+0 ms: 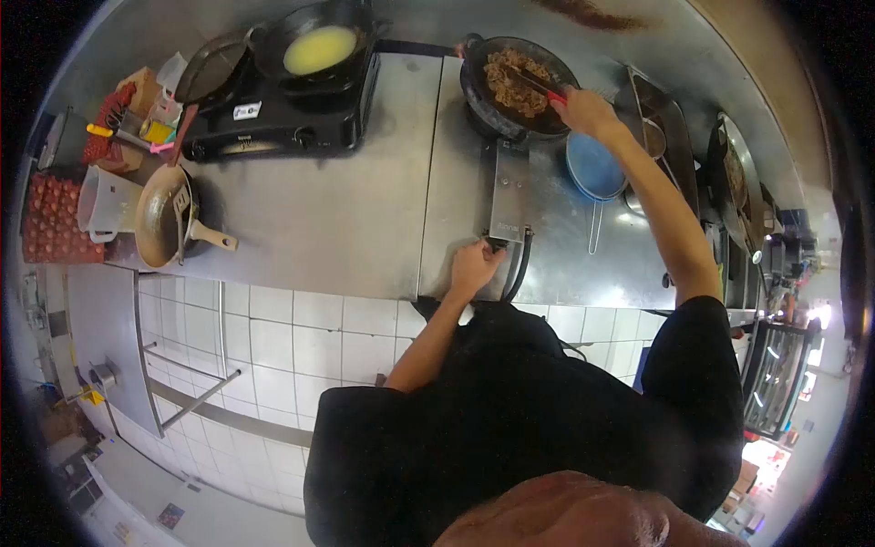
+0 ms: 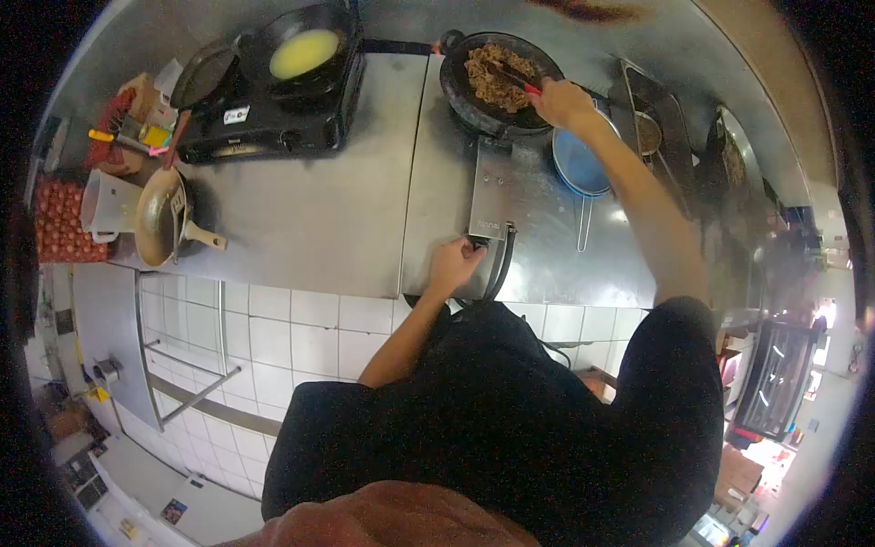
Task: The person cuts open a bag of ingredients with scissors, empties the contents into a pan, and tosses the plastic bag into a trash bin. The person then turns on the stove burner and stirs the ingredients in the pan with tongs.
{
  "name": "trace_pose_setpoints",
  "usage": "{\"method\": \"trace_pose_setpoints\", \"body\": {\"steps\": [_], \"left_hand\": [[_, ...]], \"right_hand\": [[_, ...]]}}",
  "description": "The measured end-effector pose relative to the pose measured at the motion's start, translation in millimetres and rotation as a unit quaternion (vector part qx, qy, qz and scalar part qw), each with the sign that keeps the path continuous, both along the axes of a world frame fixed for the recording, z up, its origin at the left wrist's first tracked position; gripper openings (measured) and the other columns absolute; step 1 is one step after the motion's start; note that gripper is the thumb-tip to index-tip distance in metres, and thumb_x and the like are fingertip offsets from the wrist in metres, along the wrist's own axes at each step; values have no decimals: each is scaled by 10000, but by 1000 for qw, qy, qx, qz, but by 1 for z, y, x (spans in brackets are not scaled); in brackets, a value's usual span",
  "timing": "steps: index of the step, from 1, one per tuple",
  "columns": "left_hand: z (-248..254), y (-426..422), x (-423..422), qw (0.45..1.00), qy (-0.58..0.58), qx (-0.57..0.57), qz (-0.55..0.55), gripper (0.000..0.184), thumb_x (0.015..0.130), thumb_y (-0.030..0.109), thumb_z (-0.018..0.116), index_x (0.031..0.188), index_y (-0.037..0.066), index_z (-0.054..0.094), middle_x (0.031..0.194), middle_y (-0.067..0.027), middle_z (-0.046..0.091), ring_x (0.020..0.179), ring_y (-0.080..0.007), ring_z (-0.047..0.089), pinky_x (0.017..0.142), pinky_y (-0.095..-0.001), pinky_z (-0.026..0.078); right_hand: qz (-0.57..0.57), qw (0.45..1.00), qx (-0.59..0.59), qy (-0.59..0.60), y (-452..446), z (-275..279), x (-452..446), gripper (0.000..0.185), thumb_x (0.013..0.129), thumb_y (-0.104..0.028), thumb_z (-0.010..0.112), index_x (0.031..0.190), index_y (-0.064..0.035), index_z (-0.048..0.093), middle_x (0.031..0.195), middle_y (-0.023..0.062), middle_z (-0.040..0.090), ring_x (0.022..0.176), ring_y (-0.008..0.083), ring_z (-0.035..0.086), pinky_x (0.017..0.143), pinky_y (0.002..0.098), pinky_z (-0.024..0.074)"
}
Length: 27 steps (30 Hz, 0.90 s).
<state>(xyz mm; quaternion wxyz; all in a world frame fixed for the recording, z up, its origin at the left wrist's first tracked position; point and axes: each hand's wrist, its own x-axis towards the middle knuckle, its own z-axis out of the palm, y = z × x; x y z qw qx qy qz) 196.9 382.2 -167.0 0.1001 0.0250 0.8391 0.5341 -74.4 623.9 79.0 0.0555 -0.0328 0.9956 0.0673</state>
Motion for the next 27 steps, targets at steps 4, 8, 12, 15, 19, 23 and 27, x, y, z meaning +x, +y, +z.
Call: {"method": "trace_pose_setpoints", "body": {"steps": [4, 8, 12, 15, 19, 23, 27], "left_hand": [[25, -46, 7, 999, 5, -40, 20, 458, 915, 504, 775, 1063, 73, 728, 793, -118, 773, 743, -304, 759, 677, -430, 579], [21, -95, 21, 994, 41, -80, 68, 360, 940, 380, 777, 1144, 94, 699, 792, -92, 753, 756, -305, 733, 698, -447, 559], [4, -142, 32, 972, 162, -112, 129, 261, 919, 237, 801, 1115, 102, 695, 764, -56, 705, 750, -301, 678, 786, -470, 521], [-9, -158, 32, 961, 208, -120, 138, 242, 893, 186, 809, 1089, 97, 698, 746, -19, 650, 790, -270, 631, 793, -451, 462], [-9, -152, 30, 951, 238, -160, 120, 230, 879, 193, 819, 1062, 108, 709, 776, 2, 620, 801, -236, 604, 752, -420, 437], [-7, -153, 29, 943, 253, -179, 123, 216, 884, 215, 812, 1039, 102, 712, 824, 1, 631, 799, -225, 586, 758, -410, 432], [-7, -152, 29, 942, 254, -176, 129, 240, 875, 209, 819, 1042, 92, 694, 793, -11, 592, 793, -238, 573, 756, -418, 410]], "right_hand": [[30, 999, 26, -12, 21, 6, 11, 505, 1069, -466, 551, 1160, 12, 686, 1030, 317, 737, 1000, 518, 707, 893, 577, 554], [62, 996, 32, -62, 55, -15, -28, 490, 1069, -459, 553, 1157, 4, 686, 1007, 298, 744, 973, 511, 712, 879, 580, 556], [77, 996, 14, -41, 29, 34, 19, 519, 1064, -492, 543, 1182, -3, 670, 1024, 296, 748, 980, 510, 718, 889, 584, 562], [50, 998, 42, -26, -1, 33, 49, 547, 1063, -513, 535, 1183, 4, 666, 1005, 290, 755, 986, 497, 730, 867, 591, 579], [8, 998, 49, -44, 4, 6, 28, 570, 1056, -567, 541, 1217, -33, 660, 1070, 294, 746, 1050, 495, 710, 918, 577, 555], [54, 998, 22, -39, 15, 48, 24, 588, 1083, -572, 485, 1175, -27, 685, 1033, 267, 762, 993, 470, 737, 860, 558, 592], [46, 994, 89, -30, -22, 59, 68, 550, 1080, -544, 516, 1180, -27, 676, 1024, 268, 761, 973, 472, 744, 843, 555, 600]]}}
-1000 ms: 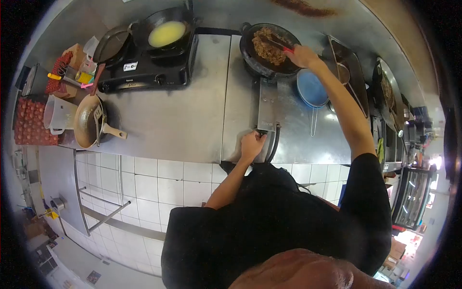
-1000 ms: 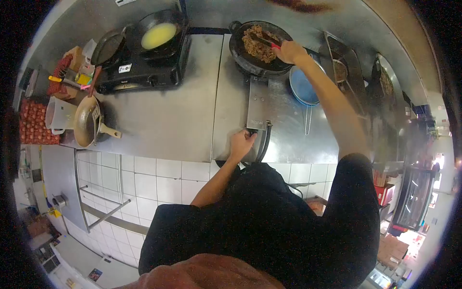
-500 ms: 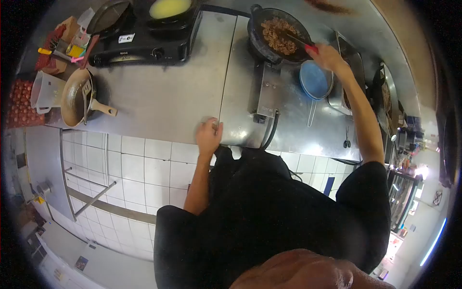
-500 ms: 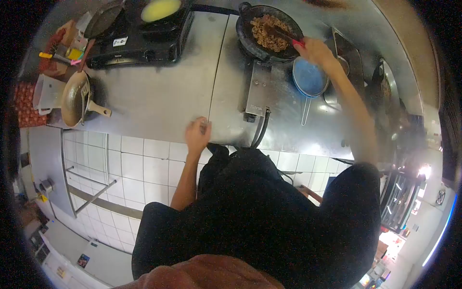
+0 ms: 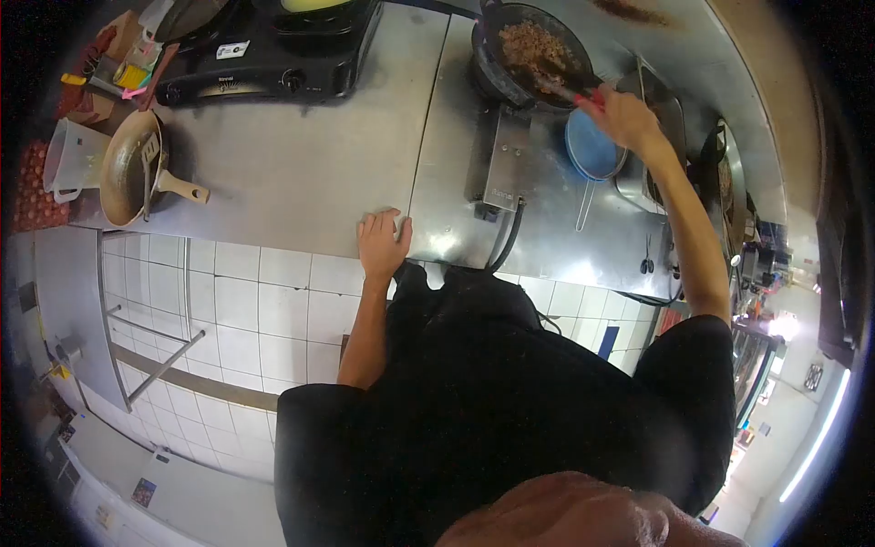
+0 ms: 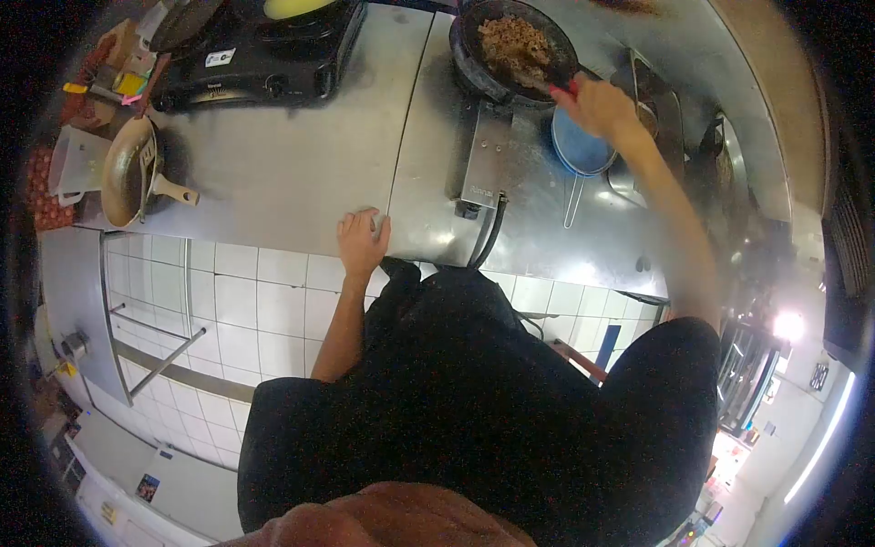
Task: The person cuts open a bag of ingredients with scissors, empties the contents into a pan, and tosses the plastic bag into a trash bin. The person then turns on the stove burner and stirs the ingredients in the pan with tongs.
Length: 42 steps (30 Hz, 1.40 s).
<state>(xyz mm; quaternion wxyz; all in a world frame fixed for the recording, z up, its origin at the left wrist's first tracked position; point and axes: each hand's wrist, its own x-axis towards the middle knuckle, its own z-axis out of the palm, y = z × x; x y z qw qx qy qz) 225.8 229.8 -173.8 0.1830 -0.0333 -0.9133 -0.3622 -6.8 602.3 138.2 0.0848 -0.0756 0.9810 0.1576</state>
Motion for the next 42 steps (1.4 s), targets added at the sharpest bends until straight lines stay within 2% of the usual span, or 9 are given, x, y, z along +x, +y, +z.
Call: {"method": "trace_pose_setpoints", "body": {"steps": [7, 11, 16, 22, 28, 31, 35, 38, 42], "left_hand": [[-3, 1, -1, 1000, 9, -6, -4, 228, 879, 209, 815, 1039, 101, 695, 799, -9, 598, 795, -234, 572, 752, -414, 410], [-2, 1, -1, 1000, 11, -7, 3, 217, 888, 210, 805, 1043, 104, 697, 803, -9, 601, 796, -231, 570, 755, -413, 413], [-4, 0, 0, 1000, 2, -12, 1, 208, 891, 219, 794, 1035, 101, 701, 832, -13, 627, 815, -231, 581, 766, -410, 424], [-3, 2, -2, 1000, 6, -6, 4, 219, 882, 206, 805, 1044, 99, 703, 790, -11, 586, 797, -229, 566, 752, -418, 415], [-4, 4, -2, 1000, -5, -21, 1, 231, 889, 216, 802, 1059, 96, 702, 780, -12, 575, 802, -232, 568, 753, -413, 408], [-5, 5, 0, 1000, -10, -18, -2, 231, 896, 220, 796, 1066, 96, 700, 776, -13, 569, 803, -233, 568, 760, -413, 407], [-5, 4, -2, 999, -10, -30, 4, 229, 900, 228, 790, 1064, 97, 698, 793, -15, 585, 805, -234, 570, 763, -415, 407], [-8, 4, -1, 998, -40, -39, 5, 219, 893, 240, 785, 1029, 97, 690, 1012, -30, 718, 905, -263, 623, 810, -419, 446], [-8, 3, 0, 998, -41, -45, -2, 229, 896, 243, 779, 1039, 89, 688, 1024, -40, 717, 947, -275, 630, 831, -426, 451]], "right_hand": [[-15, 998, 53, 23, 1, -56, -22, 547, 1071, -545, 532, 1145, -19, 663, 1027, 277, 761, 968, 454, 758, 815, 586, 599], [-56, 989, -121, -67, 68, -54, -61, 592, 1051, -605, 561, 1107, -24, 662, 809, 135, 694, 627, 273, 685, 531, 434, 524], [-359, 775, -462, -239, 80, -19, -39, 639, 1029, -672, 573, 1166, -56, 673, 634, -52, 409, 417, 30, 296, 327, 250, 187], [-158, 952, -258, -33, 93, -5, -32, 623, 1036, -613, 587, 1011, -3, 710, 708, 121, 665, 542, 273, 632, 501, 411, 489], [8, 989, -147, 18, 59, 10, -26, 512, 1073, -497, 546, 1143, -27, 737, 997, 302, 736, 1016, 523, 692, 864, 576, 548], [24, 996, -75, -42, 41, -29, -27, 524, 1071, -497, 551, 1155, -17, 744, 994, 283, 746, 999, 502, 707, 862, 570, 552], [30, 989, -119, -79, 31, 18, -41, 533, 1063, -502, 561, 1129, -14, 765, 997, 277, 748, 1009, 480, 717, 891, 564, 553], [-19, 993, -111, -38, 18, 42, -42, 535, 1060, -505, 565, 1133, -14, 765, 998, 290, 742, 1046, 467, 715, 920, 558, 547], [20, 1000, -12, -17, 62, -44, -69, 537, 1061, -512, 566, 1093, -22, 784, 976, 276, 757, 1023, 481, 723, 926, 547, 559]]}}
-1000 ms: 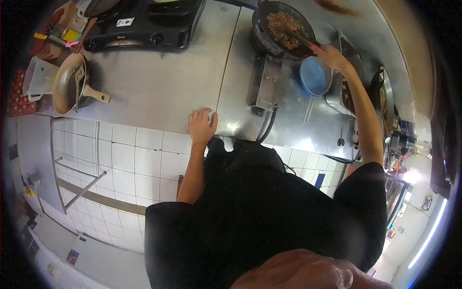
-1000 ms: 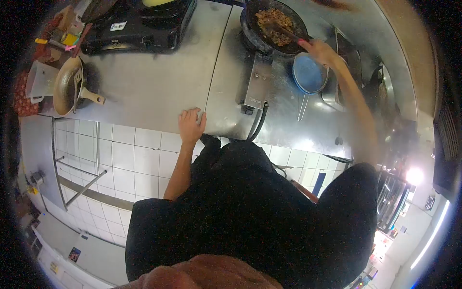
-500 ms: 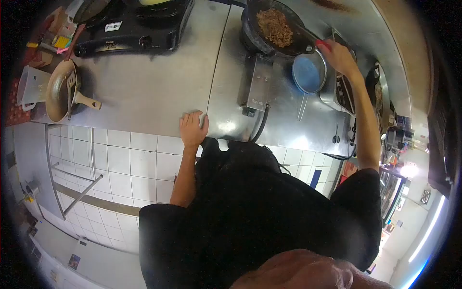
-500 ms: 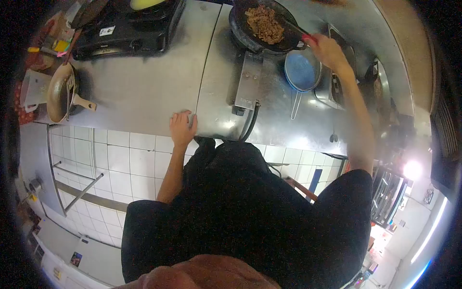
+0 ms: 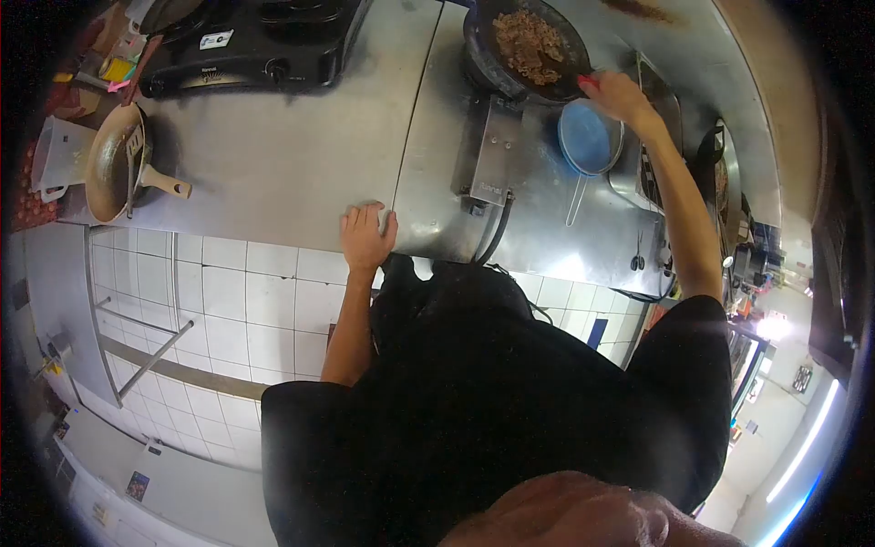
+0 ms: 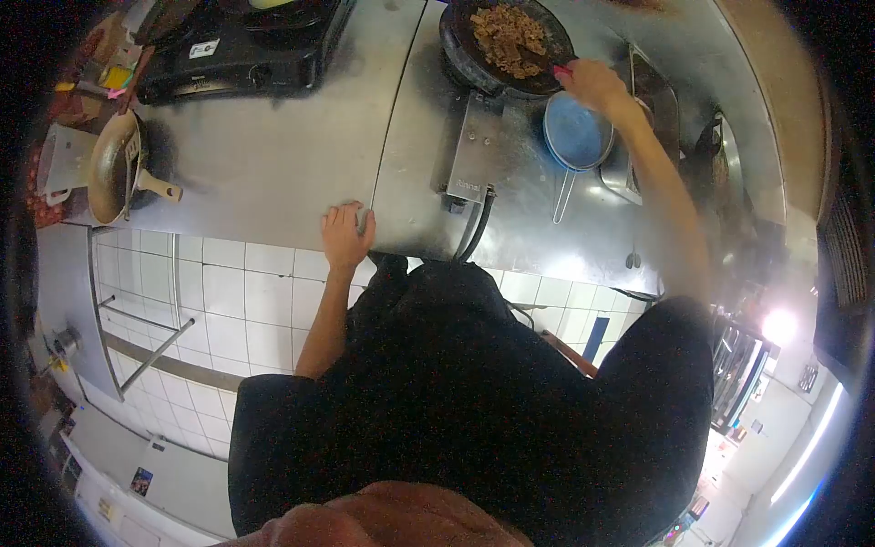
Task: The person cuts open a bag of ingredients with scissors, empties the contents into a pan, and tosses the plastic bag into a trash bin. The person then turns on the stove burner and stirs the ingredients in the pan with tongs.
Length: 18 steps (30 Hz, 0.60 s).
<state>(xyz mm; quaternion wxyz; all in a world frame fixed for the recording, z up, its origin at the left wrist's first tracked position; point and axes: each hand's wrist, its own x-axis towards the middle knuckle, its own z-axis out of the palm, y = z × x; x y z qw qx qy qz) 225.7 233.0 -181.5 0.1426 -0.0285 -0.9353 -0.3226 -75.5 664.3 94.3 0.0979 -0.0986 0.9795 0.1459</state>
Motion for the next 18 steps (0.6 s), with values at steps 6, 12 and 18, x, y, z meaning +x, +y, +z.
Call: {"method": "trace_pose_setpoints", "body": {"steps": [6, 12, 18], "left_hand": [[3, 1, -6, 999, 53, 1, 3, 229, 903, 235, 777, 1056, 89, 689, 878, -34, 651, 820, -256, 584, 774, -424, 418], [2, 0, -5, 999, 33, -6, 0, 228, 899, 222, 775, 1057, 88, 680, 895, -42, 658, 847, -269, 597, 779, -440, 431], [-1, 2, -3, 999, 30, -13, 6, 233, 890, 222, 777, 1047, 83, 676, 1025, -52, 708, 937, -293, 624, 812, -444, 450]], "right_hand": [[-21, 993, -104, -44, -19, 72, 8, 518, 1052, -504, 583, 1132, -33, 784, 1011, 285, 757, 997, 492, 727, 869, 547, 569], [-41, 990, -122, -57, 10, 40, 13, 521, 1032, -531, 620, 1169, -59, 792, 824, 243, 728, 832, 386, 745, 793, 466, 552], [-159, 978, -122, -55, 26, 39, 24, 623, 1009, -580, 631, 1183, 4, 760, 668, 123, 635, 609, 267, 659, 626, 424, 529]]}}
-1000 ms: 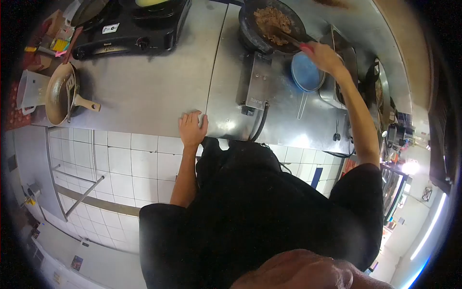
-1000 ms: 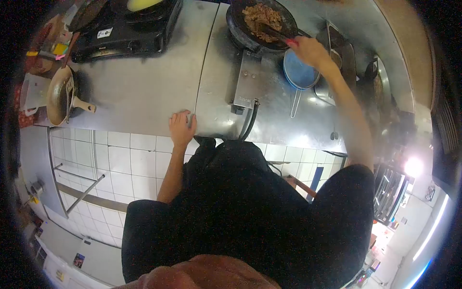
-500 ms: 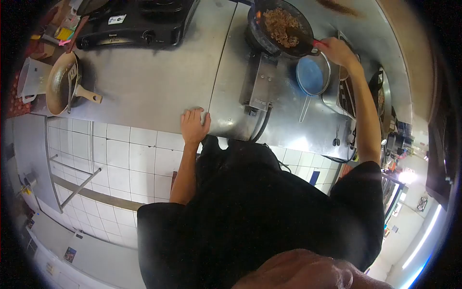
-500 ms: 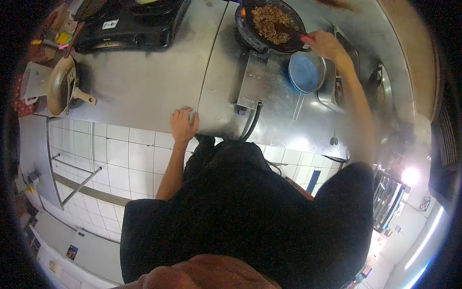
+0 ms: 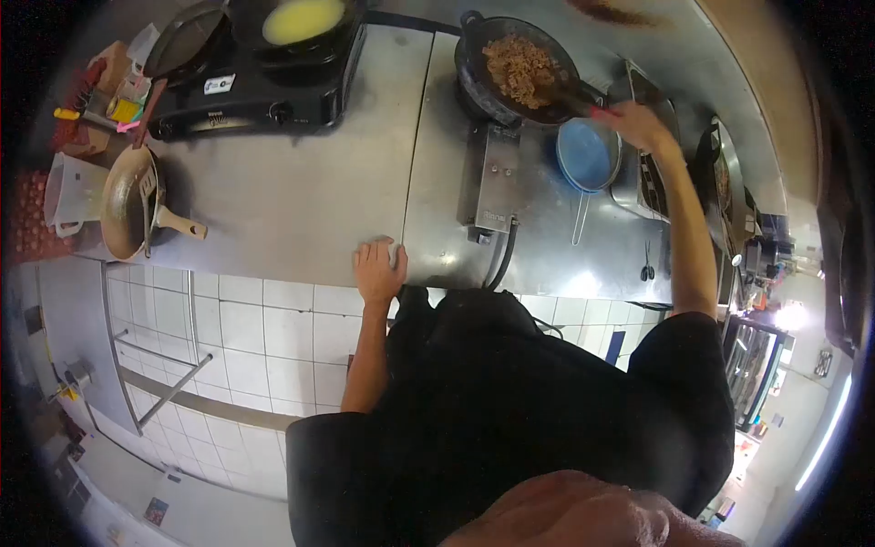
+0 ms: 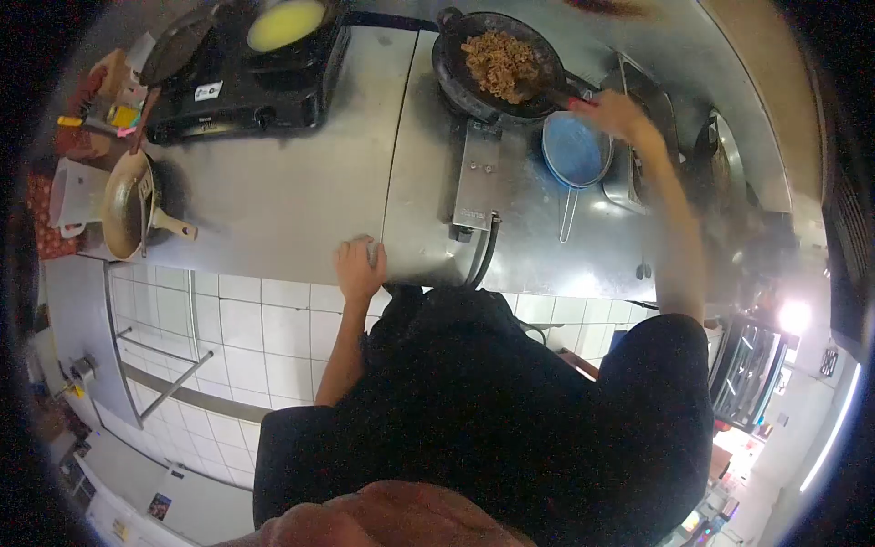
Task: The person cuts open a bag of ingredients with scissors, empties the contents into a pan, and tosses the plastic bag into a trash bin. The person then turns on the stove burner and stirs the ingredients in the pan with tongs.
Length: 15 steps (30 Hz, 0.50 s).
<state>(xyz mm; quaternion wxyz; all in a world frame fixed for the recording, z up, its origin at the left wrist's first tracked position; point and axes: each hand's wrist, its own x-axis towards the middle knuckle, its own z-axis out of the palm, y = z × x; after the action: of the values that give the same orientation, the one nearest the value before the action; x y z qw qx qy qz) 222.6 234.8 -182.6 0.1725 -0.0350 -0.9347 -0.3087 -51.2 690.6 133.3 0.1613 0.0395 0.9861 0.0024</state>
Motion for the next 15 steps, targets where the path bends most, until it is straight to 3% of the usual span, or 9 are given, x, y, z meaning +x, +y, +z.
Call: {"method": "trace_pose_setpoints", "body": {"steps": [4, 8, 11, 14, 15], "left_hand": [[4, 1, -2, 1000, -7, -4, -4, 227, 890, 221, 775, 1043, 86, 675, 1025, -54, 706, 926, -294, 623, 807, -451, 449], [7, 0, 2, 999, -36, 2, -13, 230, 896, 228, 771, 1049, 86, 676, 1031, -55, 708, 929, -294, 621, 811, -455, 444], [4, 1, 2, 999, -39, 5, -7, 230, 901, 234, 764, 1050, 82, 676, 1035, -56, 709, 937, -297, 622, 814, -456, 441], [6, 2, 3, 999, -43, 10, -3, 230, 903, 231, 761, 1054, 81, 675, 1035, -57, 709, 941, -298, 624, 816, -453, 440], [6, 2, 3, 999, -43, 10, -3, 231, 903, 230, 760, 1057, 80, 675, 1036, -58, 709, 942, -298, 624, 817, -452, 440]], "right_hand": [[-69, 986, -150, -34, -2, -41, -10, 598, 1019, -566, 629, 1168, 2, 743, 614, 46, 557, 422, 174, 503, 416, 365, 420], [-111, 963, -234, -77, 19, -36, -10, 611, 988, -597, 677, 1010, 12, 715, 682, 132, 639, 512, 271, 627, 481, 437, 468], [120, 981, -89, 120, 34, -47, 5, 607, 981, -600, 673, 1019, 3, 727, 802, 202, 738, 726, 385, 744, 647, 501, 564], [78, 983, 76, 147, -22, 16, 29, 584, 970, -599, 675, 1062, -28, 754, 967, 242, 769, 941, 462, 745, 818, 546, 585], [81, 983, 74, 147, -35, 28, 27, 570, 969, -593, 679, 1062, -36, 757, 969, 243, 769, 937, 460, 746, 817, 545, 589]]}}
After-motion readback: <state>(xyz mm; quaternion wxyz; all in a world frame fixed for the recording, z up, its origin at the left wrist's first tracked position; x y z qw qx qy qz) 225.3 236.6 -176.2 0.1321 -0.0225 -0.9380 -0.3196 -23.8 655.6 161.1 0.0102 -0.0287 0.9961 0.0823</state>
